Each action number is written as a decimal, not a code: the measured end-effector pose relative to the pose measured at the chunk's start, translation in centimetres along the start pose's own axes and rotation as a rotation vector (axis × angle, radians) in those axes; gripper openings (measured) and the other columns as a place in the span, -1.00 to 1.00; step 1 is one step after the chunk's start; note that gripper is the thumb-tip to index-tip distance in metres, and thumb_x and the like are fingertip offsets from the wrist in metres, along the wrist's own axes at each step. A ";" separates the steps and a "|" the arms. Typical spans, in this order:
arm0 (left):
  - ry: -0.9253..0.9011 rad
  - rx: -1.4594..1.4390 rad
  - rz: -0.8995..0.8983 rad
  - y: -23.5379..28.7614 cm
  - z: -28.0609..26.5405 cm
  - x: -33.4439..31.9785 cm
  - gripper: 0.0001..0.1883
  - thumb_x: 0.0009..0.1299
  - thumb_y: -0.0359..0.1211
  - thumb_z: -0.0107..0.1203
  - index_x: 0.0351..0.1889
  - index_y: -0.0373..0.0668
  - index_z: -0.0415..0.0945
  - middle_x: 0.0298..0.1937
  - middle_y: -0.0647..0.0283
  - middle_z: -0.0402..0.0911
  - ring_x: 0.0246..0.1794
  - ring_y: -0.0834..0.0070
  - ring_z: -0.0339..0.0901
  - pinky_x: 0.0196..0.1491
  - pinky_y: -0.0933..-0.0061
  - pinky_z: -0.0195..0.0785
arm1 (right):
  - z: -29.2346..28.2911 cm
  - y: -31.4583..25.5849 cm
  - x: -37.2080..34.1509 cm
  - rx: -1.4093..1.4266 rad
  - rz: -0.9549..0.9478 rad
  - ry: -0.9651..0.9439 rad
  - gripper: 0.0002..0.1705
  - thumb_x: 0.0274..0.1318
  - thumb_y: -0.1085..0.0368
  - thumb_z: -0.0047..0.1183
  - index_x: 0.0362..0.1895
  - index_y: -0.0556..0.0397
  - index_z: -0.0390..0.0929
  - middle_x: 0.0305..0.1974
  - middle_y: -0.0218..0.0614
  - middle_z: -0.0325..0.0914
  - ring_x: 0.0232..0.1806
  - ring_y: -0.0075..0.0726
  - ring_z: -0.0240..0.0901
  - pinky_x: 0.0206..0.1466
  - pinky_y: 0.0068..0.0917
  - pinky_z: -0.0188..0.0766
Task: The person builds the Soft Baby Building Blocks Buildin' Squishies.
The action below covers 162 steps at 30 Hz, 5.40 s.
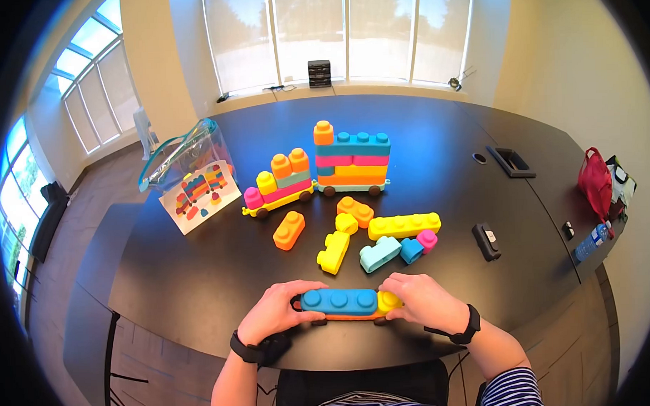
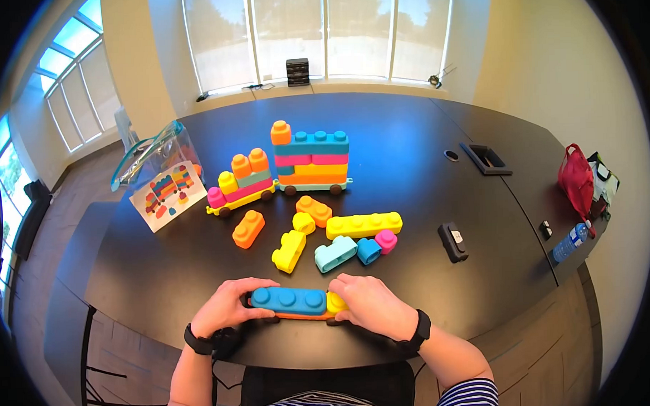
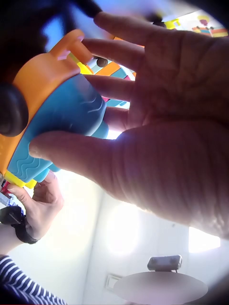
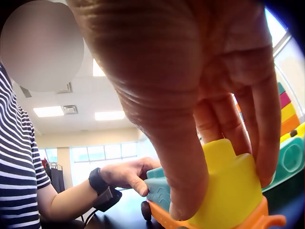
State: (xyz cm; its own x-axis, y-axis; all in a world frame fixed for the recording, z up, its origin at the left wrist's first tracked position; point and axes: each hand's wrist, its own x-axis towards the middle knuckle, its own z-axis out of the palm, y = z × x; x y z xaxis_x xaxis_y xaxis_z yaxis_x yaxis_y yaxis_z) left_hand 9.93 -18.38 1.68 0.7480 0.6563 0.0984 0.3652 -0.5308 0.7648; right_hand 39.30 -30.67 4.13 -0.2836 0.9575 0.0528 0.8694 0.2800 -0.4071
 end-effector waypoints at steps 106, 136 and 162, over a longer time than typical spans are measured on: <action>0.057 -0.143 0.031 -2.2 -0.2 -0.2 -0.46 0.18 -0.24 0.64 0.09 -0.17 0.71 -0.12 0.25 0.74 -0.13 0.43 0.67 0.05 0.38 0.56 | -1.3 10.7 19.9 -0.185 0.221 -0.010 -0.27 -0.21 0.19 0.56 0.15 0.09 0.67 -0.03 0.06 0.75 0.10 0.19 0.68 0.21 -0.06 0.60; 0.058 -0.176 -0.016 -2.7 -0.1 0.0 -0.21 0.09 -0.38 0.65 0.30 -0.20 0.49 0.07 0.15 0.76 0.08 0.36 0.75 0.22 0.30 0.58 | -0.2 -3.5 7.9 0.164 -0.274 -0.059 -0.48 0.08 0.25 0.50 0.14 0.05 0.70 -0.09 -0.18 0.65 -0.08 0.08 0.64 0.04 -0.17 0.57; 0.072 -0.134 0.119 -1.6 -1.6 -0.5 -0.29 0.21 -0.22 0.62 0.29 -0.18 0.53 0.15 0.16 0.72 0.18 0.25 0.70 0.31 0.30 0.52 | 2.7 1.1 27.4 -0.312 -0.374 -0.166 -0.14 -0.04 0.49 0.40 0.45 -0.07 0.50 0.35 -0.16 0.53 0.33 0.08 0.50 0.41 -0.05 0.51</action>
State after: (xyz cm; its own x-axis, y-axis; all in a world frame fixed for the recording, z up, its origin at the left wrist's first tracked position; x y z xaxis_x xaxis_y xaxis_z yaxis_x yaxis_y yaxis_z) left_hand 8.06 -17.02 1.35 0.7379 0.6327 0.2348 0.1963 -0.5341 0.8223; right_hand 31.40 -4.30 2.72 -0.6364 0.7713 -0.0127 0.7686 0.6326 -0.0949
